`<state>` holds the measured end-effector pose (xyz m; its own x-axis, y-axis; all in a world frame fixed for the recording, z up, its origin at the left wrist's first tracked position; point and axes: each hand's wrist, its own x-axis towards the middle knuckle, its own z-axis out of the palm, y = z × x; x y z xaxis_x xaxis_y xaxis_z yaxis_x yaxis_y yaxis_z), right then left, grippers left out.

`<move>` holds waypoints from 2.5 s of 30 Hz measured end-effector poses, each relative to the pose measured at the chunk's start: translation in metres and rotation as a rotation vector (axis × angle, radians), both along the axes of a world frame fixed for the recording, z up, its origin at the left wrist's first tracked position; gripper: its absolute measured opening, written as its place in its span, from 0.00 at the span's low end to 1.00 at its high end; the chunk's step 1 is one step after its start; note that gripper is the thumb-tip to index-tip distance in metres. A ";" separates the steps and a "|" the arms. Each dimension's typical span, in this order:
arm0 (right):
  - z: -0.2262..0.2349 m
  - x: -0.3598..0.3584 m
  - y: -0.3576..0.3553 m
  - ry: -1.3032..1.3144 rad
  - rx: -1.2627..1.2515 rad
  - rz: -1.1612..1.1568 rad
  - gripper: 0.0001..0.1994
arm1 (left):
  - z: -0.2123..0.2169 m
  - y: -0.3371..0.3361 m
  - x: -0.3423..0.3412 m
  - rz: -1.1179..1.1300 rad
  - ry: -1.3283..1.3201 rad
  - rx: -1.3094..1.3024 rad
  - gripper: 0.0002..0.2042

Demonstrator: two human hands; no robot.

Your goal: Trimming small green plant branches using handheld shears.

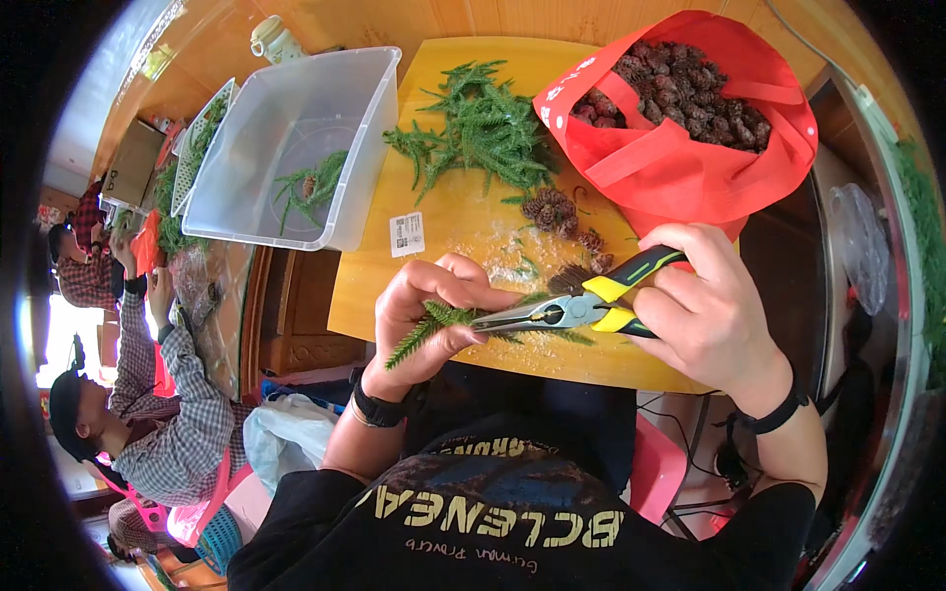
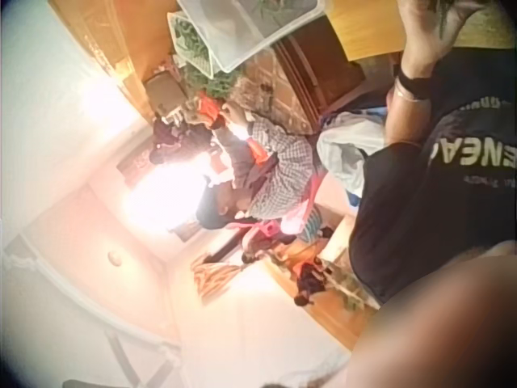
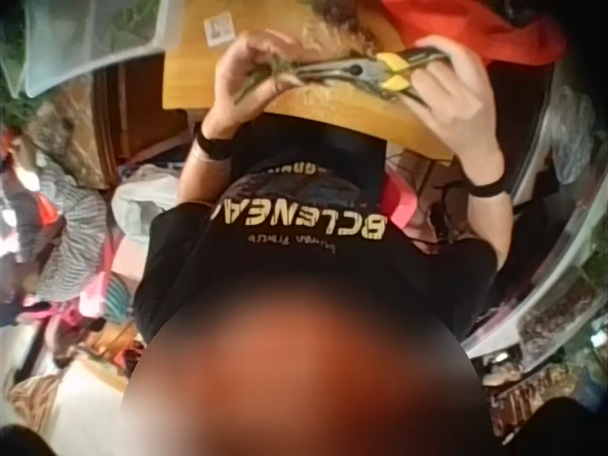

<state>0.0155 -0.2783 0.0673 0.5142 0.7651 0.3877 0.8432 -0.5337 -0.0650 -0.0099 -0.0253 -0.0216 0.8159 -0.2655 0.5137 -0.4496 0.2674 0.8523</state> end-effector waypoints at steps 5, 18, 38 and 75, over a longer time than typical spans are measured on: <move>0.006 0.002 0.002 -0.015 -0.020 0.018 0.14 | 0.000 -0.001 -0.004 -0.065 0.237 -0.124 0.15; -0.001 0.003 -0.002 -0.015 -0.074 0.031 0.14 | -0.005 -0.001 0.001 -0.120 0.130 -0.078 0.13; -0.070 -0.026 -0.069 0.438 0.000 -0.733 0.11 | 0.087 0.118 0.044 1.144 -0.316 0.756 0.13; -0.125 0.028 0.046 0.362 -0.023 -0.503 0.06 | -0.017 0.057 0.032 0.056 0.698 -0.103 0.12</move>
